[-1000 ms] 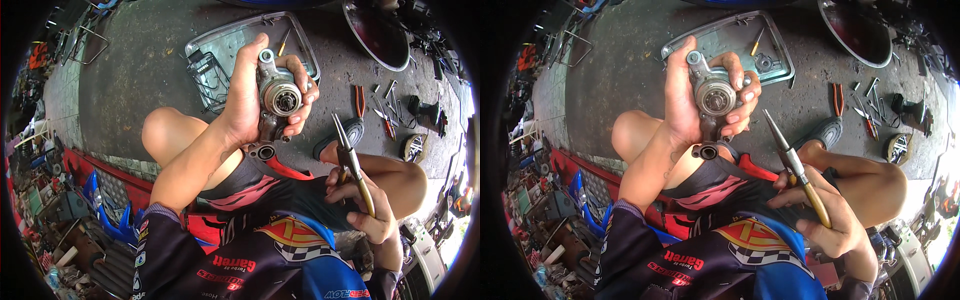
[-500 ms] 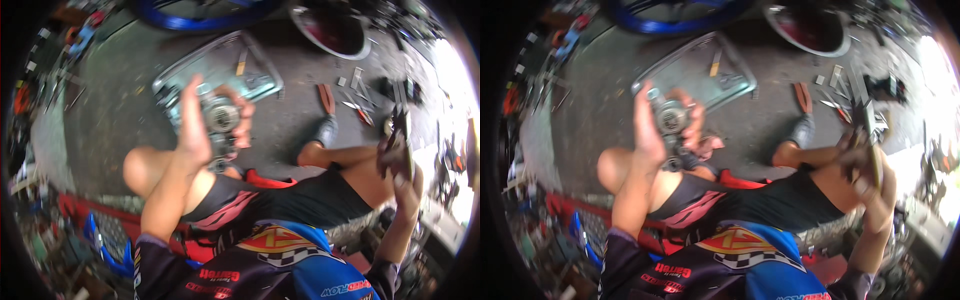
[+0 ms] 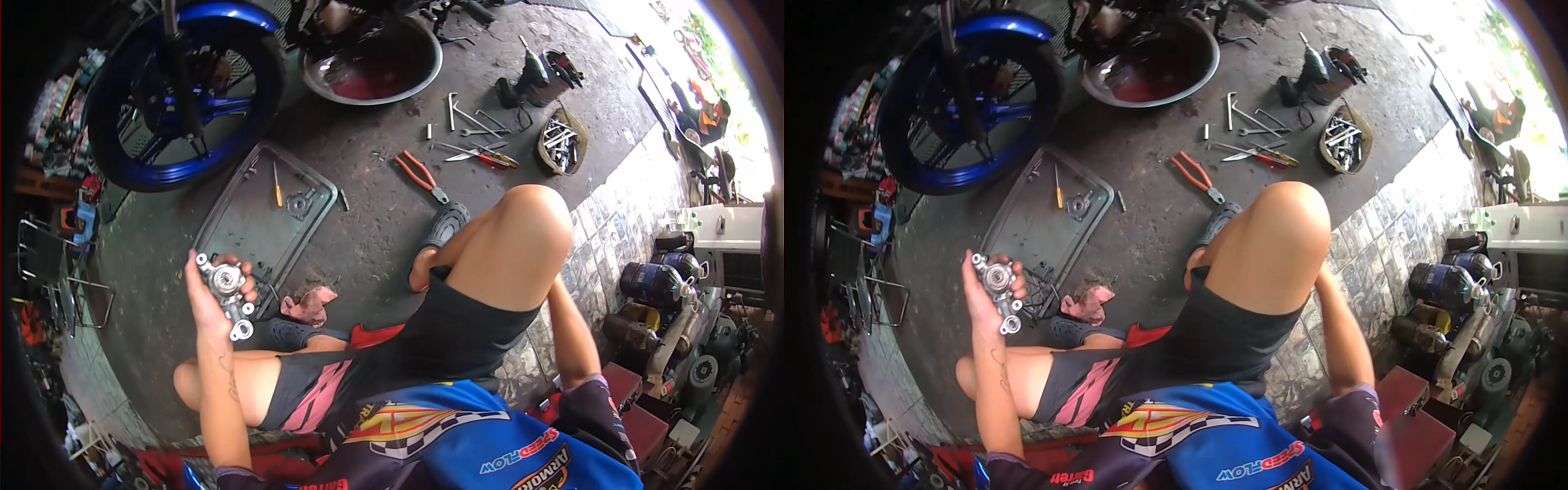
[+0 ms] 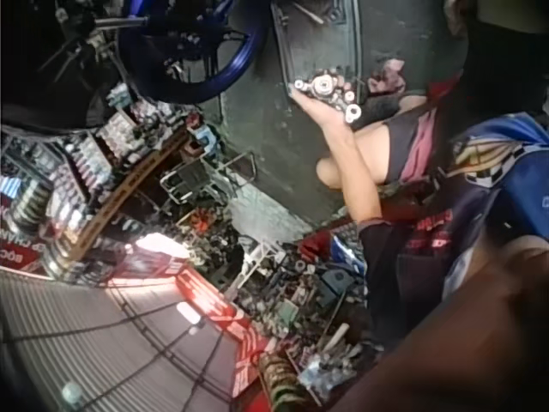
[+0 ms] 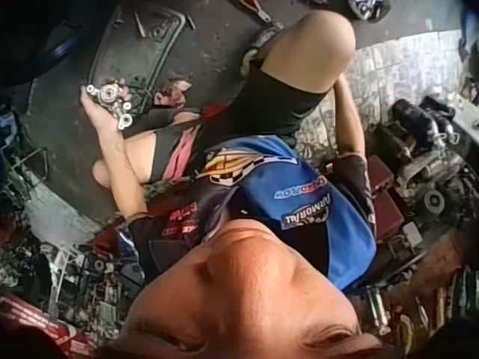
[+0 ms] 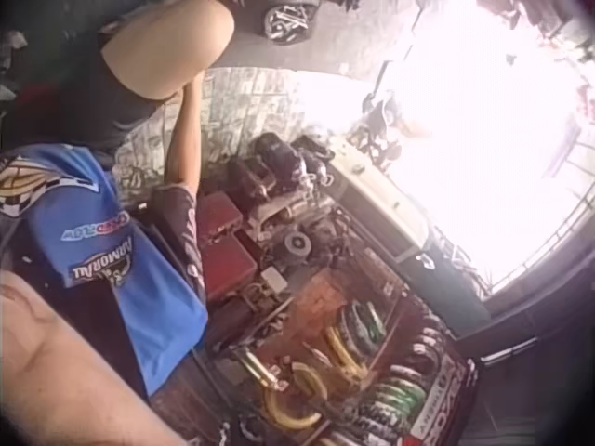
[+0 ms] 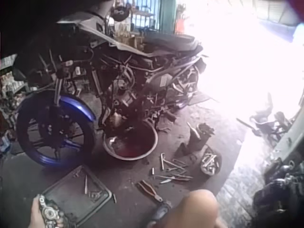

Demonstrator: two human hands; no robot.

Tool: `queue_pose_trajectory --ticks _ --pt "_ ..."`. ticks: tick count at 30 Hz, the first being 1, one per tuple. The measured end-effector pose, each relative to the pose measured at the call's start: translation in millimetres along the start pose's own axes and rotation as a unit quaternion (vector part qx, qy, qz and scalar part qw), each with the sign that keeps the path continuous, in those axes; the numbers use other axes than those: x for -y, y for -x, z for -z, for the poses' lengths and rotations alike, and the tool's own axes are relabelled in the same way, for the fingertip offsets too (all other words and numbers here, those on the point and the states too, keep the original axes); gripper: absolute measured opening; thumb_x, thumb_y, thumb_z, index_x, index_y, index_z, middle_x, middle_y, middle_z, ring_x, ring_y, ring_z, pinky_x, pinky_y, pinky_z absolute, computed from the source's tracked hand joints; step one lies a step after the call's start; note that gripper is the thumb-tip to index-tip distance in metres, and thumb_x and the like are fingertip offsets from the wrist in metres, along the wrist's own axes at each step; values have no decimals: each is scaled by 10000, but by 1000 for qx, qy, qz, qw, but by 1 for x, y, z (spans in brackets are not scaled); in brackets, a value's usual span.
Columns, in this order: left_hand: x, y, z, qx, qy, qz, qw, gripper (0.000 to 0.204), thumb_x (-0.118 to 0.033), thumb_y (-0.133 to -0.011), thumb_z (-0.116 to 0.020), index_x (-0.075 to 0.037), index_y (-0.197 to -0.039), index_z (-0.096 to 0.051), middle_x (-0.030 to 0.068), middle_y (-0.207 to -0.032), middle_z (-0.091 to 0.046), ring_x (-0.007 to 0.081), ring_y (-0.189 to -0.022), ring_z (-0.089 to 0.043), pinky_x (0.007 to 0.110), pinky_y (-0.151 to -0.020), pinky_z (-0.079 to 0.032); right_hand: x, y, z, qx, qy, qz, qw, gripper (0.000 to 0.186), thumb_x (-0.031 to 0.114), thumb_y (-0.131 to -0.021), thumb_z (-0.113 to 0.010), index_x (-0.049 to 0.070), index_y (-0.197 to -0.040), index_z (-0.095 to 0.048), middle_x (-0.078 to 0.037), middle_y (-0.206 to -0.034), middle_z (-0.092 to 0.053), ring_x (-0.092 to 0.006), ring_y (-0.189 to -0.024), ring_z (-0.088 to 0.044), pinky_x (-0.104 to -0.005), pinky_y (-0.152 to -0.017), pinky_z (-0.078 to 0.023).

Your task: The person is disassembling and cleaning motorcycle components, likely brake caliper parts, using pliers and a pick tool.

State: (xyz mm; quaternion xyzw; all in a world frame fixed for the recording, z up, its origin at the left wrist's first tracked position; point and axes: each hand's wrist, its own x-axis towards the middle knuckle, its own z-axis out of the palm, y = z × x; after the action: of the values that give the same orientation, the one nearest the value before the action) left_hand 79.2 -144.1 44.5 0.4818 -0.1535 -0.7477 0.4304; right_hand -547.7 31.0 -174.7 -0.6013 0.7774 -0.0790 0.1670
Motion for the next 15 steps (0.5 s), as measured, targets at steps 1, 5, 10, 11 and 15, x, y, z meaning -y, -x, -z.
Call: queue_pose_trajectory --ticks 1,5,10,11,15 --pt "-4 5 -4 -48 -13 -3 999 684 -705 -1014 -425 -71 -954 -675 171 -871 -665 238 -600 -594 378 -519 -500 -12 9 -27 11 22 -6 1000 423 302 -980 -603 21 -1292 -651 -209 -1200 -653 -312 -1026 -610 -439 -860 -500" --pt "-28 19 -36 -93 -85 -36 991 679 -714 -1010 -438 -79 -988 -678 163 -841 -668 228 -567 -603 351 -478 -502 -48 27 -109 18 81 -20 996 449 307 -964 -609 38 -1322 -637 -209 -1225 -634 -340 -1053 -597 -462 -873 -501" --pt "-47 7 -109 -41 -189 -73 978 654 -702 -1018 -459 -86 -1053 -675 127 -851 -680 200 -556 -632 324 -472 -546 -56 24 -142 -8 96 -36 995 502 318 -939 -620 71 -1375 -602 -201 -1255 -598 -388 -1085 -567 -511 -894 -497" --pt "-47 5 -124 -23 -193 -78 978 646 -691 -1026 -455 -81 -1038 -668 125 -857 -682 196 -550 -630 325 -470 -547 -53 24 -138 -7 96 -43 994 527 325 -930 -626 88 -1399 -581 -194 -1260 -582 -409 -1092 -550 -537 -902 -492" --pt "-42 10 -186 51 -242 -75 966 656 -697 -1039 -395 -82 -1008 -621 126 -863 -651 198 -566 -629 335 -485 -547 -38 27 -111 13 11 -56 998 597 384 -906 -660 127 -1431 -538 -185 -1308 -561 -409 -1151 -526 -575 -954 -458"
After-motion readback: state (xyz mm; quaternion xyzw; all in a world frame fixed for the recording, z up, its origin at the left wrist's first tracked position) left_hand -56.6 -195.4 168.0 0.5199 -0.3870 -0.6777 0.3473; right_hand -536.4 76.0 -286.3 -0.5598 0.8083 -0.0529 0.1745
